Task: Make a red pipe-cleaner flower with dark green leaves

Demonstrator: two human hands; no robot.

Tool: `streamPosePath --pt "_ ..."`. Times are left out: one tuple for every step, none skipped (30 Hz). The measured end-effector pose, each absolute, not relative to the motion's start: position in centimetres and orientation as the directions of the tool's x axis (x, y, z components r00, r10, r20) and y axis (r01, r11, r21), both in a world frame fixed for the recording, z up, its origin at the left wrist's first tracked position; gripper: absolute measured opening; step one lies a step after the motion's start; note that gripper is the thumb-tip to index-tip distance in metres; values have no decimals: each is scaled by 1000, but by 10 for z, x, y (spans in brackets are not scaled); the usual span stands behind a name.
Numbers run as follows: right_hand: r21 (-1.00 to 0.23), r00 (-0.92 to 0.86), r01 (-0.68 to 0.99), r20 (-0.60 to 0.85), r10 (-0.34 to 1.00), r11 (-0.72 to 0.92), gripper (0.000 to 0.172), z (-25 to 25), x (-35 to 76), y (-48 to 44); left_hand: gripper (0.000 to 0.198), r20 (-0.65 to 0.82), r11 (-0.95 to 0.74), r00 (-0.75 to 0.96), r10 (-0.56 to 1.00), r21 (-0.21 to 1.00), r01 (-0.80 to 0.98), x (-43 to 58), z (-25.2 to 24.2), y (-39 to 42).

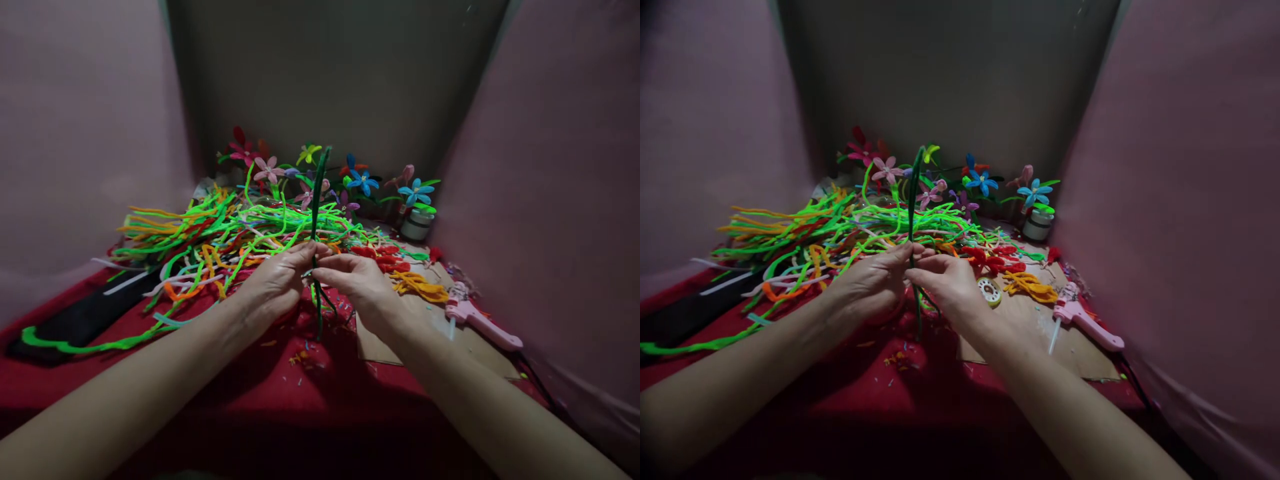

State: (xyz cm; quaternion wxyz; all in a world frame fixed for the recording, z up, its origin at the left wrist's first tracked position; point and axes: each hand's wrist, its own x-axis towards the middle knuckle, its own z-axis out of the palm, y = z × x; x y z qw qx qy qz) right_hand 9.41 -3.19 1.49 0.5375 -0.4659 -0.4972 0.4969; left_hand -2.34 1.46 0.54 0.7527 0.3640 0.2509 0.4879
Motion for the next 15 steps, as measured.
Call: streamPosePath --pt "-994 -19 -85 77 997 75 19 13 88 -31 15 -25 263 396 918 785 -561 -22 5 13" --pt "-989 -27 -114 95 995 92 15 10 84 -29 15 -30 268 392 919 779 -567 -22 5 12" --pt "-985 -18 -135 112 994 109 12 8 82 -27 15 -39 271 384 922 774 -572 -21 5 11" --pt "-982 -5 -142 128 992 126 12 5 81 -26 15 -49 275 377 925 770 -576 -21 5 11" --pt "-979 13 -143 145 989 145 12 3 81 -24 14 -60 280 369 927 766 -579 -22 5 12" --pt "-977 21 -147 152 988 154 13 1 81 -23 13 -71 285 363 929 762 -581 -23 5 13" --pt "-975 18 -166 147 989 148 13 -1 81 -22 11 -78 288 358 930 759 -584 -24 5 14" --pt "-972 6 -200 125 992 124 13 -1 82 -21 8 -83 292 356 931 756 -586 -26 5 16" --pt "-966 -12 -246 90 996 84 13 -1 82 -21 5 -83 295 361 929 756 -585 -27 5 17" --pt "-956 -36 -292 46 998 34 14 -1 82 -21 3 -77 299 379 922 762 -574 -29 4 19" --pt "-944 -56 -330 5 998 -14 15 0 82 -21 4 -66 303 405 912 775 -555 -30 4 20" --pt "-936 -72 -350 -24 997 -48 15 1 82 -21 6 -50 296 427 903 792 -534 -30 3 20" --pt "-933 -81 -355 -36 996 -62 15 2 81 -20 8 -30 279 439 898 811 -515 -31 3 20" --pt "-934 -85 -352 -35 996 -63 14 3 81 -20 8 -10 252 437 899 828 -500 -31 3 20" --pt "-937 -84 -344 -29 996 -56 14 3 81 -20 9 7 221 419 908 842 -493 -30 3 20"
